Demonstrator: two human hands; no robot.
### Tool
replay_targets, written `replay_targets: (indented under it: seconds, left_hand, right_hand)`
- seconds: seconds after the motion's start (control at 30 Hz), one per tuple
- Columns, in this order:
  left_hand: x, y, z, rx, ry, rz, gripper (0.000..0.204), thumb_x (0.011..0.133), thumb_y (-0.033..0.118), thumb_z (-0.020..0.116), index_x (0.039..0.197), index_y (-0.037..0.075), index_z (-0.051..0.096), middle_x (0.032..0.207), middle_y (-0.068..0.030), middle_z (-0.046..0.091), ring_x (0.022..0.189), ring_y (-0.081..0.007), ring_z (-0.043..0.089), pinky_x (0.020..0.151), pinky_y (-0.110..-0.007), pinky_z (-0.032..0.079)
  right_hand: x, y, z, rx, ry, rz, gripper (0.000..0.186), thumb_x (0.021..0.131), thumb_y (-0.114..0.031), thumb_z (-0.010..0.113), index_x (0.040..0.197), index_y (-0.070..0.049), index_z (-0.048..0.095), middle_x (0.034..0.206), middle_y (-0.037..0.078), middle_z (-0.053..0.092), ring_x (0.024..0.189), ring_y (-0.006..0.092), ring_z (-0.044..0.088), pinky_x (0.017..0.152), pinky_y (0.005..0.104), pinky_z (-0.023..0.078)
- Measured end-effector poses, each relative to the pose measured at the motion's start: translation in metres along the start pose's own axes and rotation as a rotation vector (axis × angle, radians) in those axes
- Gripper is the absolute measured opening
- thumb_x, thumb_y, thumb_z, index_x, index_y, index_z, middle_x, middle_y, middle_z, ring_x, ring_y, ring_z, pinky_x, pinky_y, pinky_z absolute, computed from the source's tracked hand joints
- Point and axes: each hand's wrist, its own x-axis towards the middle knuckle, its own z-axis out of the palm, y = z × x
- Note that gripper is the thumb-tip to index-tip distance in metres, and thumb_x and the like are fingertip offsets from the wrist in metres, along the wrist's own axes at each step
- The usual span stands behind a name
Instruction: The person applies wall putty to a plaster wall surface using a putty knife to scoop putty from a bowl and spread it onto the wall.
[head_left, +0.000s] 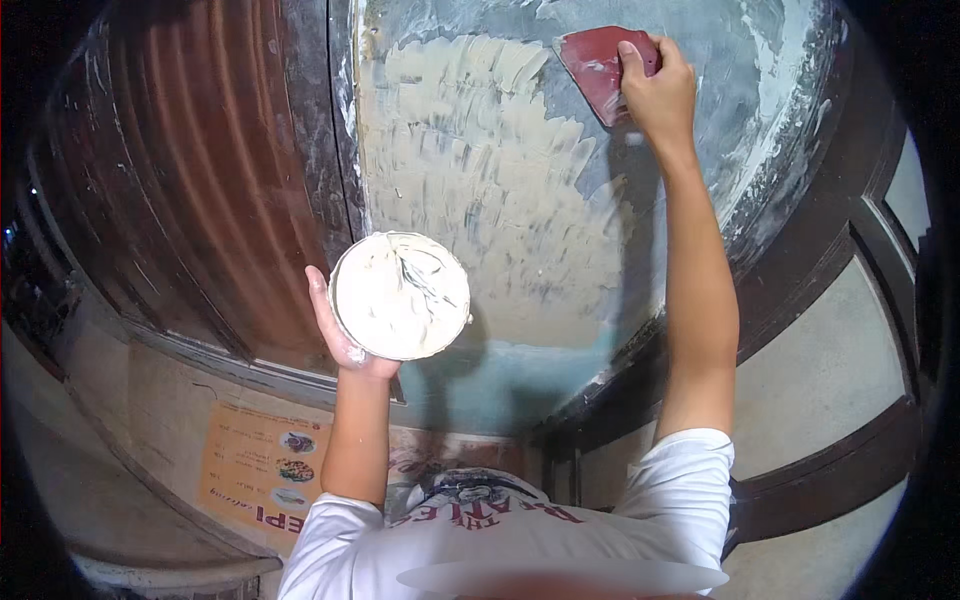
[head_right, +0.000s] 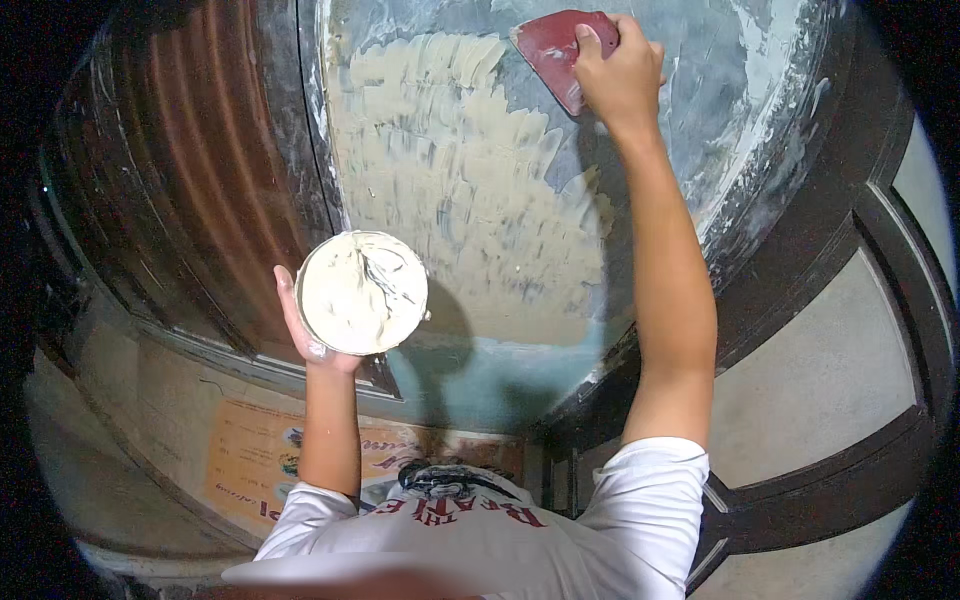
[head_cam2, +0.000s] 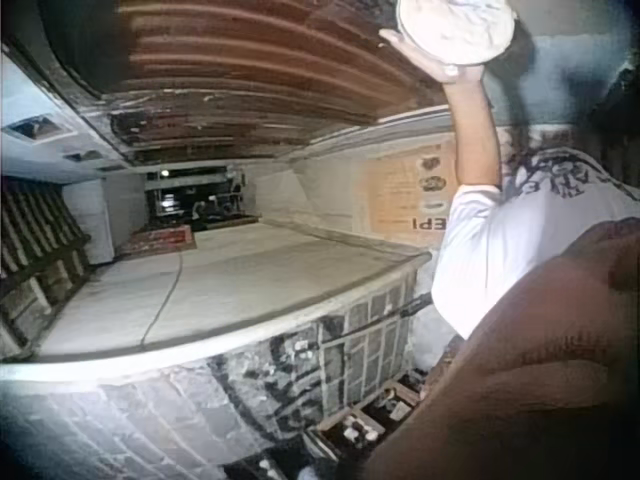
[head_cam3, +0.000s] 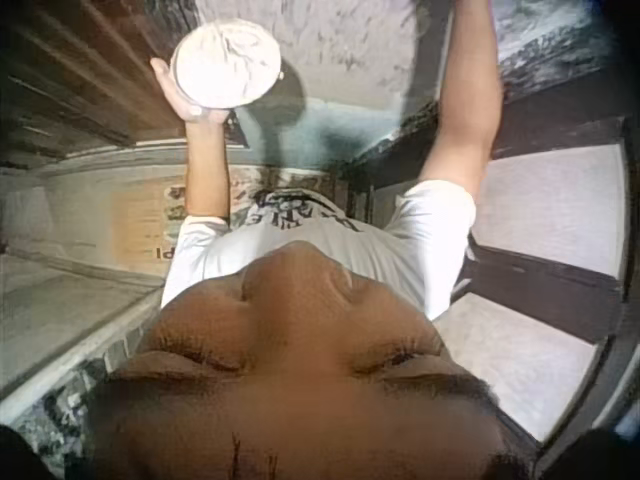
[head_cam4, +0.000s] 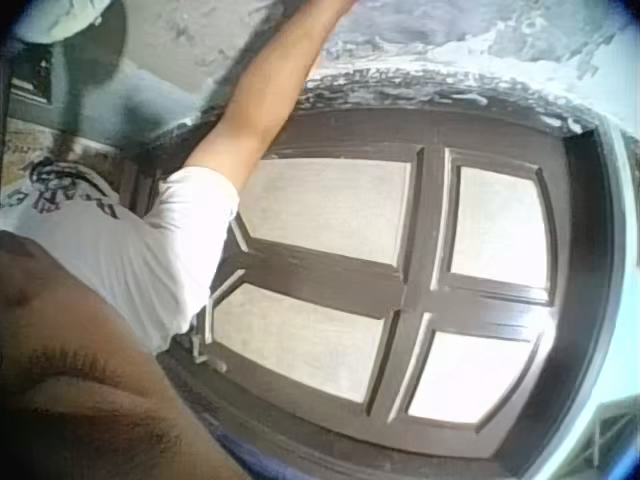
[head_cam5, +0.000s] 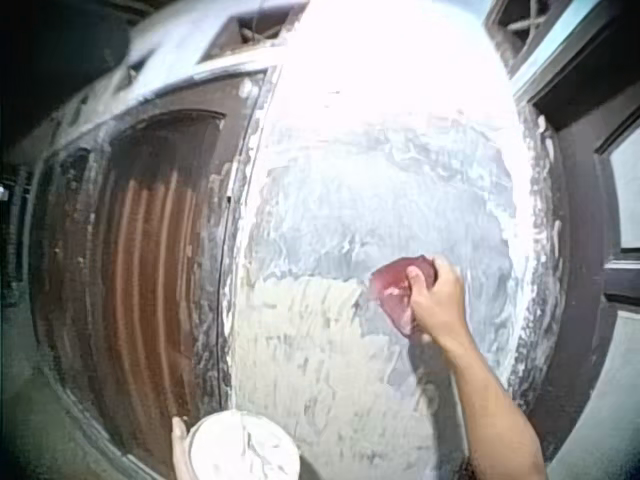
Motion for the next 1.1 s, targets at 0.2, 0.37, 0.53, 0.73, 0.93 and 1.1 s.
replay_targets:
  seconds: [0.2,0.37,0.53,0.73,0.93,1.1]
  left_hand:
    - [0.0,0.0,-0.007,-0.015,-0.02,0.017,0.09,0.096,0.075,0.045,0.143,-0.001,0.054,0.14,-0.0192,0.06,0.125,-0.0363,0.06,0.107,-0.052,0.048]
    - [-0.001,-0.003,0.004,0.013,0.037,0.002,0.09,0.096,0.075,0.044,0.143,-0.001,0.054,0.14,-0.0187,0.061,0.125,-0.0359,0.059,0.107,-0.051,0.048]
    - [0.001,-0.003,-0.001,-0.001,0.048,0.01,0.091,0.095,0.076,0.044,0.143,-0.001,0.053,0.14,-0.0185,0.06,0.125,-0.0364,0.059,0.107,-0.052,0.048]
    - [0.005,-0.007,0.001,0.011,0.006,-0.035,0.089,0.095,0.075,0.044,0.144,0.0,0.054,0.141,-0.0175,0.06,0.125,-0.0358,0.06,0.107,-0.052,0.048]
    - [0.003,-0.005,0.0,-0.026,-0.004,-0.045,0.09,0.096,0.076,0.043,0.144,0.0,0.054,0.143,-0.0171,0.059,0.128,-0.0354,0.058,0.11,-0.052,0.046]
    - [0.01,-0.008,-0.008,-0.032,0.021,-0.027,0.093,0.095,0.076,0.044,0.146,-0.002,0.049,0.145,-0.0208,0.056,0.127,-0.0412,0.057,0.107,-0.06,0.047]
  right_hand:
    - [-0.04,-0.031,0.018,-0.043,-0.172,-0.12,0.034,0.09,-0.038,0.071,0.113,-0.012,0.072,0.106,0.014,0.073,0.114,0.0358,0.056,0.096,0.0566,0.038]
    - [-0.002,-0.007,0.009,0.012,-0.02,0.036,0.036,0.091,-0.037,0.071,0.116,-0.012,0.072,0.108,0.017,0.073,0.111,0.0381,0.06,0.098,0.0571,0.041]
    - [-0.015,0.002,-0.002,0.073,-0.1,0.011,0.037,0.09,-0.037,0.072,0.115,-0.011,0.072,0.103,0.016,0.073,0.106,0.0368,0.061,0.096,0.0493,0.045]
    - [-0.016,-0.006,0.008,-0.079,-0.11,-0.061,0.038,0.09,-0.037,0.071,0.119,-0.012,0.071,0.104,0.015,0.073,0.113,0.0366,0.058,0.098,0.0569,0.037]
    - [0.002,0.0,-0.013,0.09,0.045,0.003,0.041,0.087,-0.033,0.078,0.108,0.003,0.071,0.093,0.02,0.077,0.082,0.0331,0.075,0.077,0.0374,0.057]
    - [-0.025,-0.012,0.004,0.018,-0.183,-0.025,0.039,0.089,-0.041,0.072,0.118,-0.014,0.071,0.107,0.013,0.073,0.112,0.0328,0.06,0.1,0.0521,0.038]
